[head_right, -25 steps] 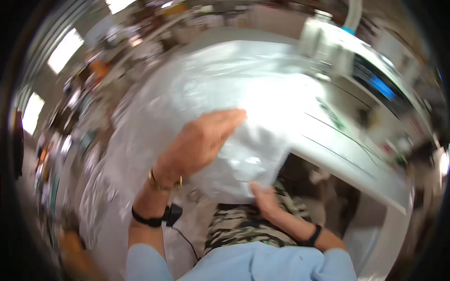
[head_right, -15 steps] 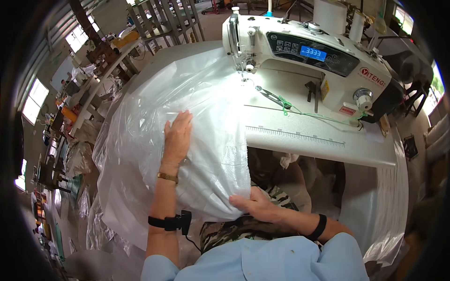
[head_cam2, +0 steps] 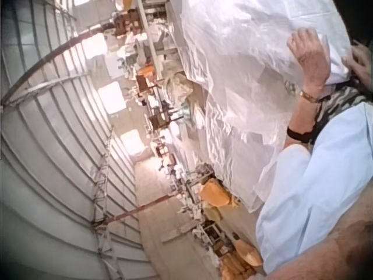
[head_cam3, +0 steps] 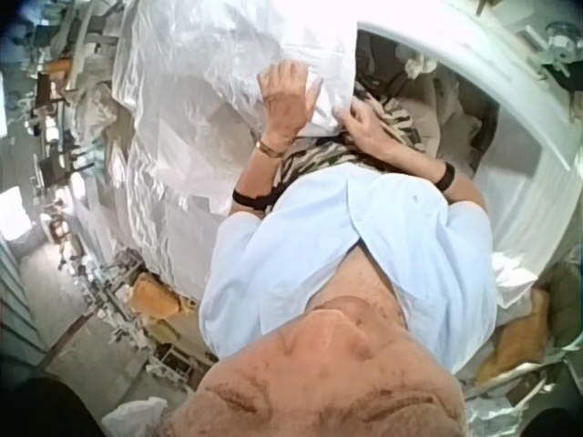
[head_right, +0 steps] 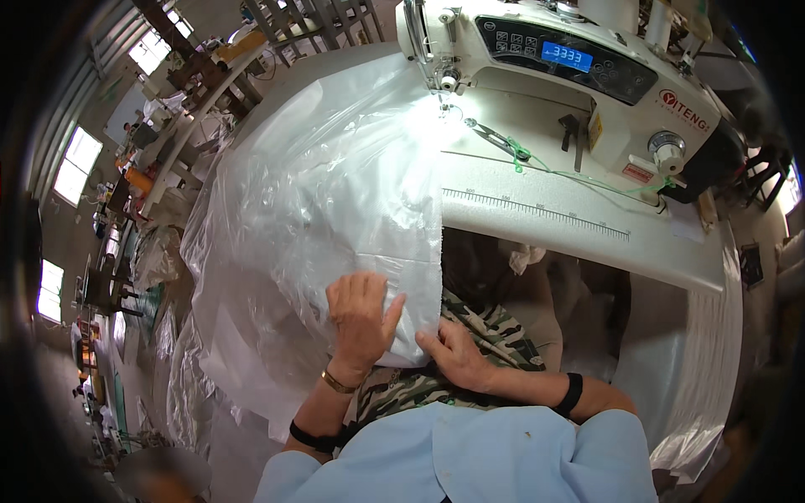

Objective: The recorder is sewing large white plastic sheets together using an industrial sewing machine.

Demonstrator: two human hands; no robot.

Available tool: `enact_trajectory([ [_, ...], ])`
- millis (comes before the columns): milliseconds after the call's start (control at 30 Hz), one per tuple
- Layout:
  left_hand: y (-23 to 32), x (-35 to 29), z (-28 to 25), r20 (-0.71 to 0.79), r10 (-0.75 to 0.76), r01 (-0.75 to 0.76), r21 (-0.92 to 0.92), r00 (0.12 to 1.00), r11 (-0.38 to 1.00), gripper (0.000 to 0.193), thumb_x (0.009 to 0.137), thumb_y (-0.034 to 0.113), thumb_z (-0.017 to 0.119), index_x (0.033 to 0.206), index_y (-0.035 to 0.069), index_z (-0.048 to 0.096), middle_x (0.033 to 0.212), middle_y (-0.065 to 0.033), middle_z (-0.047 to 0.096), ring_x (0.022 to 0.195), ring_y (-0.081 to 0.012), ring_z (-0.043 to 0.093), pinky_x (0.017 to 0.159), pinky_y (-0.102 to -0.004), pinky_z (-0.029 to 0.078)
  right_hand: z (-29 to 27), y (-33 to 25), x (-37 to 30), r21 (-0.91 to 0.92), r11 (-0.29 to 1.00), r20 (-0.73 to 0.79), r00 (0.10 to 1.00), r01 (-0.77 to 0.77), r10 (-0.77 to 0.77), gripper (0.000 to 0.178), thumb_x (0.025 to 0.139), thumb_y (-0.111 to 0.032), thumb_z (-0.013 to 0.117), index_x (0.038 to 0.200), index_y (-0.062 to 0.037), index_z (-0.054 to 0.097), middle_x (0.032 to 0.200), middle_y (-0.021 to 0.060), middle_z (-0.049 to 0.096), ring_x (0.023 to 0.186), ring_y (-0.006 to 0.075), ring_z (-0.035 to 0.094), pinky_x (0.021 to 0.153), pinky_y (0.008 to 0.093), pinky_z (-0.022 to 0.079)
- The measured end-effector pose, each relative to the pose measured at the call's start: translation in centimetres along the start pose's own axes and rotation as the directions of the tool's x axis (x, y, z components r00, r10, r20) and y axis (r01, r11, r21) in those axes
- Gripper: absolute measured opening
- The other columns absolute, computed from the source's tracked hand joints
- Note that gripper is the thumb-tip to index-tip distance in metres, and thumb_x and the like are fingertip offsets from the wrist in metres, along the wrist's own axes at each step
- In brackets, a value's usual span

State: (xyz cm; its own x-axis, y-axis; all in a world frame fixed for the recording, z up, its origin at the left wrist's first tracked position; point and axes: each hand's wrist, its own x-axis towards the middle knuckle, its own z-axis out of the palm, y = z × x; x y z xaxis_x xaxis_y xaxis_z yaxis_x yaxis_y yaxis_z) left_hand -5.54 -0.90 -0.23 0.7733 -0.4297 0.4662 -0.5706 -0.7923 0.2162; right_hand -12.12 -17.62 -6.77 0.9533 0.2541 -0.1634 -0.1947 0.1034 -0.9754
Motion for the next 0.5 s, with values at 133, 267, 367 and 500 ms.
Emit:
enact_trajectory([
  [133, -0.6, -1.8, 0.7, -0.037, -0.049, 0.053, 0.114, 0.998, 0.992, 0.015, 0.080, 0.012, 0.066, 0.091, 0.005, 0.059, 0.094, -0.0093, 0.058, 0.093, -0.0289, 0.054, 0.090, -0.0440, 0.034, 0.5, -1.2, -0.7, -0.168, 0.985, -0.031, 0.999, 0.024, -0.029, 0.035, 0.097, -0.025, 0.054, 0.110, 0.0070, 0.059, 0.078, 0.0049, 0.061, 0.071, 0.0082, 0.049, 0.064, 0.0275, 0.044],
  [267, 0.3, -1.8, -1.1, -0.095, 0.028, -0.026, 0.027, 0.995, 0.999, 0.006, 0.084, 0.005, 0.062, 0.089, 0.004, 0.059, 0.089, -0.0096, 0.058, 0.088, -0.0295, 0.054, 0.086, -0.0437, 0.037, 1.4, -1.0, -0.7, -0.118, 0.992, -0.031, 0.998, 0.044, -0.048, 0.032, 0.098, -0.024, 0.054, 0.107, 0.0066, 0.059, 0.075, 0.0062, 0.061, 0.069, 0.0099, 0.050, 0.062, 0.0311, 0.044],
  [367, 1.8, -1.4, -3.2, -0.061, 0.017, -0.031, -0.239, 0.998, 0.971, 0.001, 0.090, 0.001, 0.058, 0.090, 0.001, 0.058, 0.086, -0.0135, 0.056, 0.082, -0.0304, 0.055, 0.075, -0.0402, 0.044, 1.9, -2.1, -0.8, -0.134, 0.981, -0.034, 0.989, 0.137, -0.143, 0.031, 0.097, -0.023, 0.055, 0.105, 0.0062, 0.058, 0.073, 0.0098, 0.061, 0.066, 0.0125, 0.052, 0.061, 0.0339, 0.044],
  [500, 1.5, -2.2, -2.7, -0.039, -0.124, 0.099, -0.397, 0.991, 0.913, 0.007, 0.090, 0.002, 0.058, 0.096, -0.002, 0.058, 0.082, -0.0134, 0.057, 0.073, -0.0289, 0.057, 0.068, -0.0367, 0.046, 2.1, -2.7, -1.2, -0.219, 0.964, -0.007, 0.988, 0.148, -0.153, 0.028, 0.097, -0.023, 0.055, 0.101, 0.0055, 0.057, 0.071, 0.0150, 0.060, 0.061, 0.0192, 0.054, 0.060, 0.0359, 0.045],
])
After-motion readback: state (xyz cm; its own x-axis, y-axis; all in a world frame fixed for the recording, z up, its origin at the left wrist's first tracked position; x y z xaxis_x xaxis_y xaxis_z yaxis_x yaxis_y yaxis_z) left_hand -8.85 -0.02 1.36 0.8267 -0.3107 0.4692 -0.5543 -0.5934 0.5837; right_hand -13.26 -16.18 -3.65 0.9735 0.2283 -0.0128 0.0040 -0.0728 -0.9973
